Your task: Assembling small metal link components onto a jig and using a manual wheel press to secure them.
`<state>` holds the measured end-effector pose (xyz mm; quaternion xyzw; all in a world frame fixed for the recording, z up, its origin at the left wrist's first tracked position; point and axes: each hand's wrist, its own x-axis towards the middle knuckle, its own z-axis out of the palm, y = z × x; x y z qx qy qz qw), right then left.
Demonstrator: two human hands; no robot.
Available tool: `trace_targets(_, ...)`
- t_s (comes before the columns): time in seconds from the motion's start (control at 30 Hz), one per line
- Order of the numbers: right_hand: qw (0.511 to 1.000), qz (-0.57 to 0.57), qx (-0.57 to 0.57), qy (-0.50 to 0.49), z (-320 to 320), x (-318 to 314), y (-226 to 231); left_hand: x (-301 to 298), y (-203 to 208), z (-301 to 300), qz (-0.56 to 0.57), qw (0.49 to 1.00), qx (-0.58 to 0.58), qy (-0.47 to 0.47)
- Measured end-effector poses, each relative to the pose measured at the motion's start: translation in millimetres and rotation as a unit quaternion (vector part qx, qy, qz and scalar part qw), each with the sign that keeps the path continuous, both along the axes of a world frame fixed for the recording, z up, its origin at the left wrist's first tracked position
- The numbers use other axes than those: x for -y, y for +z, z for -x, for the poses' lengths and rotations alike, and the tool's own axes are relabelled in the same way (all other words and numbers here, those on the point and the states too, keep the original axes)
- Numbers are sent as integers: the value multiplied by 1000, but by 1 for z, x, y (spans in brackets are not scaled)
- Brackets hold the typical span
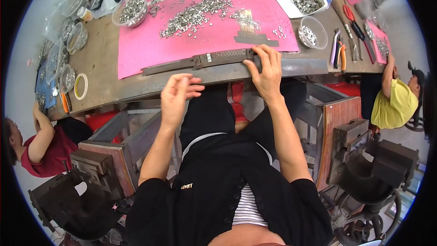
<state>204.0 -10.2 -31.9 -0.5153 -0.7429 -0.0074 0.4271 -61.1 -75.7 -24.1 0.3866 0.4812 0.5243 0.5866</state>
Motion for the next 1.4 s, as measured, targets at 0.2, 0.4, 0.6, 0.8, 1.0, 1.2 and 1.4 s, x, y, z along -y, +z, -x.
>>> trace_targets(0.2,1000,-16,19,7,-4,-3,22,-40,13,-39,-375,808,-441,110)
trace_targets(0.4,997,10,30,67,6,-24,25,-63,1,-47,-358,779,-509,74)
trace_targets(0.6,991,34,-5,129,7,-21,40,-62,9,-50,-360,797,-476,90)
trace_targets(0.8,904,344,-233,99,8,13,54,-53,9,-49,-398,820,-399,102)
trace_targets(1.0,883,270,-347,165,11,12,38,-52,6,-59,-394,857,-328,50)
trace_targets(1.2,947,212,-184,154,38,27,36,-49,9,-66,-144,988,48,-13)
trace_targets(1.4,930,211,-264,144,42,28,29,-48,5,-66,-45,961,269,-47)
